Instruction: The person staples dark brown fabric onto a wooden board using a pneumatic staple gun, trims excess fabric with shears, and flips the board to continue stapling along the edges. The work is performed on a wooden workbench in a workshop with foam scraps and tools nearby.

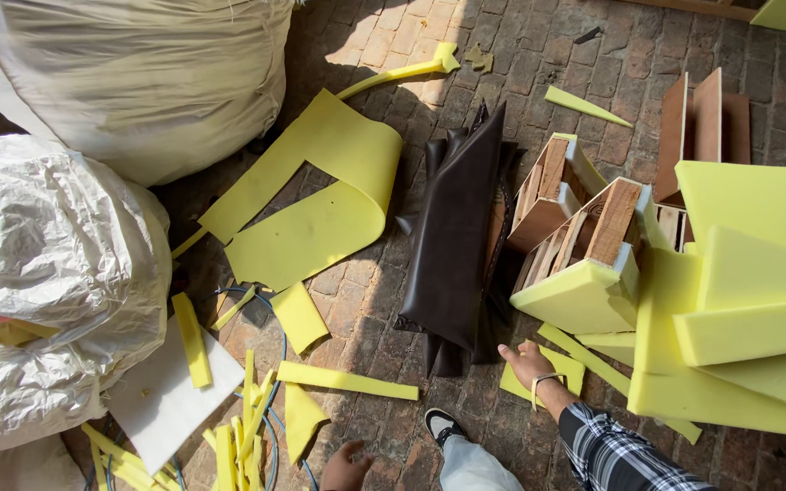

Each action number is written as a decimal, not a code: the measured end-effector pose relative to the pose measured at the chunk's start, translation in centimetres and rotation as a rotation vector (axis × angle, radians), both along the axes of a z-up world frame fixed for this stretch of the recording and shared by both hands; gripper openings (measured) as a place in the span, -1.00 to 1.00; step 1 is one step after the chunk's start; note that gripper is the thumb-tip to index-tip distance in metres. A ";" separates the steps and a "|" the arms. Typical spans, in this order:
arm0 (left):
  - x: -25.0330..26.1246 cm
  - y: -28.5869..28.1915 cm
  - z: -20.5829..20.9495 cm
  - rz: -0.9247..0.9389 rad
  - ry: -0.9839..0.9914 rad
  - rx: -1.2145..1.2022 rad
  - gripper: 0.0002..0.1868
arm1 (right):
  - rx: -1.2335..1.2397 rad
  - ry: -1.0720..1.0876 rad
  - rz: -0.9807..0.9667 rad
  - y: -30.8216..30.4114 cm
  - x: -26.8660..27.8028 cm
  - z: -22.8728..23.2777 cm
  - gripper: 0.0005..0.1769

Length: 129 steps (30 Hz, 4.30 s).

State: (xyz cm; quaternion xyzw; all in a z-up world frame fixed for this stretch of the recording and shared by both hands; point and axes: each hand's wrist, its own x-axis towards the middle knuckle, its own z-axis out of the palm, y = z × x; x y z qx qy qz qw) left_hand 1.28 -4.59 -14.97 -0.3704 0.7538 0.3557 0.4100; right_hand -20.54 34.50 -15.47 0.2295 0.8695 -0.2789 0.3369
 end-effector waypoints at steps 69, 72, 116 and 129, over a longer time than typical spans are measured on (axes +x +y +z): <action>89.5 4.0 19.4 1.942 -0.042 -0.787 -0.37 | -0.104 0.400 2.760 -63.1 106.3 20.5 0.14; 93.1 -1.0 18.0 1.667 -0.160 -0.951 -0.23 | -0.129 0.448 2.849 -63.7 107.3 18.3 0.12; 88.4 11.9 17.6 2.138 0.536 -1.173 -0.23 | -0.231 -1.208 2.166 -40.9 107.8 21.5 -0.68; 94.1 27.9 16.5 2.565 -0.430 -1.009 -0.54 | -0.584 0.707 2.898 -58.1 111.2 13.5 -0.37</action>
